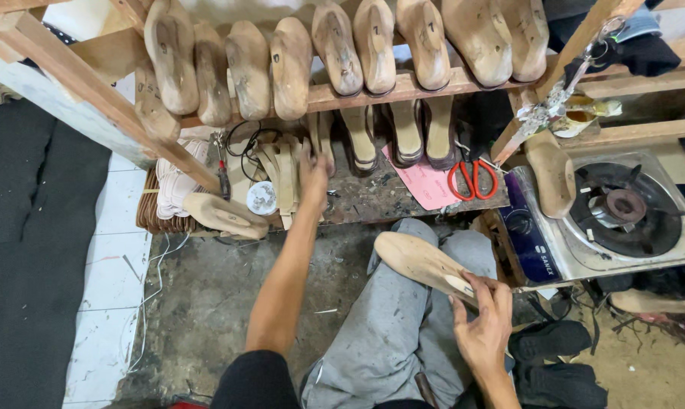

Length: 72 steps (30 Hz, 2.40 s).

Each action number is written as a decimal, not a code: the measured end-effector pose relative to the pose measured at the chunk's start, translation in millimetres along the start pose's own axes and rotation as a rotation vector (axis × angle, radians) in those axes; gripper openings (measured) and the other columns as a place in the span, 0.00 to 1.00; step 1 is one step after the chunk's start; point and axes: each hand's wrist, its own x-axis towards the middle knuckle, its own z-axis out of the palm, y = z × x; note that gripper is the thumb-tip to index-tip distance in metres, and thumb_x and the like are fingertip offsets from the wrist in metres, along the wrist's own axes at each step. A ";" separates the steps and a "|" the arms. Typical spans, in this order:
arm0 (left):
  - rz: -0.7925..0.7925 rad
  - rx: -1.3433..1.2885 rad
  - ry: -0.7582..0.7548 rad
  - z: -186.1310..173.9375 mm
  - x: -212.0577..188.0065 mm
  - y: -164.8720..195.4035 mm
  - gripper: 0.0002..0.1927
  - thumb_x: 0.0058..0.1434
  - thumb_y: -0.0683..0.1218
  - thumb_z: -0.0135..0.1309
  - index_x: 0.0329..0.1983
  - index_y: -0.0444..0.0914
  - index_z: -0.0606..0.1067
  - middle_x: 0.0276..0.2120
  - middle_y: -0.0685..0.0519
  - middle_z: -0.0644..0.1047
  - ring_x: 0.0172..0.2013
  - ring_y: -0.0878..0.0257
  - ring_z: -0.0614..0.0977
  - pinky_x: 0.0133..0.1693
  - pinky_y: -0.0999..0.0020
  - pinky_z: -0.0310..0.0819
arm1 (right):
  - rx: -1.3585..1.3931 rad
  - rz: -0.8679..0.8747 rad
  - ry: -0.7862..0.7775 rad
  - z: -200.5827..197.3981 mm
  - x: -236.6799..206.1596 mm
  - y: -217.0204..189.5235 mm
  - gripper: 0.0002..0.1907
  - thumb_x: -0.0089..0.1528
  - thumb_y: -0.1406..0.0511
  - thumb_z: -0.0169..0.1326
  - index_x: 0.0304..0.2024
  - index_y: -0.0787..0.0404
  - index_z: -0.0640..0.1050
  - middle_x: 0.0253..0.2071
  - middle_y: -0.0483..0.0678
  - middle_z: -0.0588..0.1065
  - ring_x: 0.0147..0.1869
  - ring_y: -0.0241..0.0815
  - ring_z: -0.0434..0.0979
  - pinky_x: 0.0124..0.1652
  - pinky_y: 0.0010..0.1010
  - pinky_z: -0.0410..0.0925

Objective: The person picks wooden shoe lasts from a shelf and fits them into shoe uppers and soles, pressing the sole against the last to shape the shoe. They handle several lasts one at a time, matching them to the shoe parts and setting completed pairs aside.

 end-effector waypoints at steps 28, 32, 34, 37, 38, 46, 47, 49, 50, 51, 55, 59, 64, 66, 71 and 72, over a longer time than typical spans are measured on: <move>-0.684 -0.028 0.106 -124.0 -188.4 -141.9 0.13 0.69 0.45 0.50 0.52 0.36 0.78 0.35 0.50 0.80 0.26 0.65 0.79 0.28 0.69 0.72 | 0.294 0.483 -0.238 -34.2 -21.3 32.7 0.39 0.54 0.69 0.63 0.69 0.57 0.71 0.59 0.52 0.76 0.59 0.41 0.75 0.56 0.31 0.67; -0.738 0.223 0.088 -149.8 -213.3 -202.1 0.13 0.64 0.45 0.46 0.43 0.38 0.80 0.33 0.50 0.80 0.31 0.58 0.80 0.31 0.57 0.75 | 0.245 0.475 -0.215 -35.6 -23.5 37.7 0.39 0.55 0.69 0.63 0.70 0.59 0.70 0.58 0.53 0.75 0.59 0.42 0.75 0.57 0.31 0.67; -0.632 0.624 -0.177 -147.4 -211.1 -235.7 0.12 0.64 0.48 0.47 0.41 0.40 0.80 0.35 0.49 0.81 0.35 0.54 0.81 0.36 0.53 0.75 | 0.038 0.377 -0.209 -33.4 -20.2 37.4 0.38 0.56 0.69 0.64 0.69 0.61 0.71 0.59 0.56 0.74 0.61 0.45 0.74 0.59 0.33 0.66; 0.265 1.434 -0.714 -125.4 -183.7 -281.1 0.13 0.65 0.52 0.49 0.38 0.43 0.82 0.37 0.48 0.82 0.41 0.48 0.83 0.44 0.47 0.76 | -0.014 0.302 -0.207 -27.7 -13.3 40.0 0.38 0.54 0.68 0.66 0.67 0.61 0.71 0.62 0.56 0.73 0.65 0.46 0.74 0.61 0.33 0.65; 0.192 1.526 -0.795 -119.1 -175.9 -293.7 0.14 0.66 0.53 0.48 0.43 0.43 0.81 0.42 0.48 0.82 0.46 0.47 0.83 0.47 0.46 0.76 | -0.050 0.292 -0.210 -25.4 -11.7 42.0 0.38 0.52 0.69 0.66 0.66 0.61 0.72 0.62 0.57 0.74 0.64 0.47 0.74 0.61 0.34 0.66; -0.469 1.434 -0.571 -49.9 -105.7 -328.2 0.24 0.57 0.58 0.49 0.54 0.47 0.79 0.55 0.48 0.78 0.56 0.47 0.76 0.60 0.35 0.56 | -0.011 0.161 -0.170 -8.7 4.8 67.9 0.36 0.45 0.67 0.69 0.57 0.62 0.76 0.55 0.55 0.76 0.63 0.50 0.76 0.61 0.36 0.67; -0.483 1.424 -0.586 -46.3 -104.1 -330.3 0.24 0.57 0.58 0.49 0.54 0.47 0.79 0.54 0.48 0.78 0.56 0.47 0.76 0.60 0.35 0.56 | -0.019 0.190 -0.177 -7.7 6.0 69.4 0.36 0.45 0.68 0.69 0.57 0.62 0.77 0.55 0.56 0.76 0.63 0.50 0.76 0.61 0.36 0.67; -0.496 1.398 -0.601 -42.0 -103.0 -334.7 0.24 0.57 0.57 0.49 0.54 0.47 0.79 0.54 0.48 0.78 0.55 0.47 0.76 0.59 0.36 0.57 | -0.024 0.239 -0.194 -4.5 7.4 71.7 0.35 0.44 0.68 0.69 0.56 0.62 0.77 0.56 0.57 0.76 0.64 0.51 0.76 0.61 0.36 0.67; -0.494 1.396 -0.598 -41.5 -103.5 -336.6 0.24 0.57 0.57 0.49 0.55 0.47 0.79 0.54 0.48 0.78 0.55 0.48 0.76 0.59 0.36 0.57 | -0.023 0.246 -0.195 -3.4 7.3 73.1 0.35 0.44 0.68 0.69 0.56 0.62 0.77 0.56 0.57 0.76 0.63 0.50 0.76 0.61 0.35 0.67; -0.488 1.389 -0.584 -41.8 -104.3 -338.2 0.24 0.58 0.57 0.49 0.55 0.47 0.79 0.54 0.48 0.78 0.55 0.48 0.77 0.58 0.37 0.57 | -0.021 0.254 -0.193 -2.3 5.3 73.5 0.35 0.44 0.68 0.69 0.56 0.62 0.77 0.56 0.57 0.76 0.63 0.50 0.77 0.60 0.35 0.68; -0.453 1.388 -0.547 -41.2 -99.6 -340.7 0.23 0.58 0.56 0.49 0.55 0.46 0.79 0.53 0.48 0.78 0.53 0.49 0.77 0.57 0.38 0.59 | -0.012 0.221 -0.184 -5.0 -11.6 86.7 0.35 0.44 0.69 0.68 0.56 0.62 0.77 0.56 0.58 0.76 0.62 0.51 0.77 0.60 0.35 0.68; -0.399 1.366 -0.512 -35.0 -79.3 -340.4 0.23 0.58 0.56 0.49 0.55 0.46 0.78 0.52 0.48 0.79 0.52 0.49 0.77 0.56 0.40 0.60 | 0.000 0.133 -0.186 -10.5 -42.6 134.6 0.34 0.48 0.64 0.68 0.57 0.63 0.76 0.57 0.56 0.75 0.63 0.50 0.77 0.62 0.37 0.68; -0.354 1.353 -0.485 -25.9 -50.0 -339.8 0.23 0.58 0.55 0.49 0.55 0.46 0.78 0.51 0.47 0.79 0.51 0.50 0.77 0.54 0.42 0.62 | 0.420 1.290 -0.434 -7.1 -62.8 251.9 0.26 0.60 0.63 0.60 0.60 0.68 0.79 0.55 0.63 0.81 0.60 0.51 0.78 0.57 0.41 0.69; -0.348 1.349 -0.481 -23.2 -42.8 -339.6 0.23 0.58 0.54 0.49 0.55 0.45 0.78 0.50 0.47 0.79 0.50 0.51 0.77 0.54 0.43 0.62 | 0.357 1.348 -0.383 -1.8 -73.6 280.6 0.24 0.64 0.62 0.57 0.60 0.69 0.79 0.57 0.60 0.81 0.62 0.50 0.78 0.60 0.39 0.66; -0.339 1.346 -0.482 -19.2 -34.8 -344.0 0.22 0.59 0.53 0.49 0.55 0.45 0.78 0.49 0.47 0.79 0.49 0.51 0.78 0.52 0.45 0.64 | 0.299 1.080 -0.380 10.0 -85.4 290.5 0.20 0.62 0.67 0.58 0.55 0.72 0.82 0.56 0.59 0.81 0.63 0.48 0.78 0.62 0.39 0.66; -0.339 1.343 -0.481 -20.2 -34.7 -345.0 0.22 0.59 0.53 0.49 0.55 0.45 0.78 0.49 0.47 0.79 0.49 0.52 0.78 0.52 0.46 0.64 | 0.304 1.082 -0.362 11.9 -87.1 289.7 0.20 0.62 0.67 0.58 0.54 0.73 0.82 0.55 0.60 0.82 0.63 0.49 0.78 0.61 0.40 0.67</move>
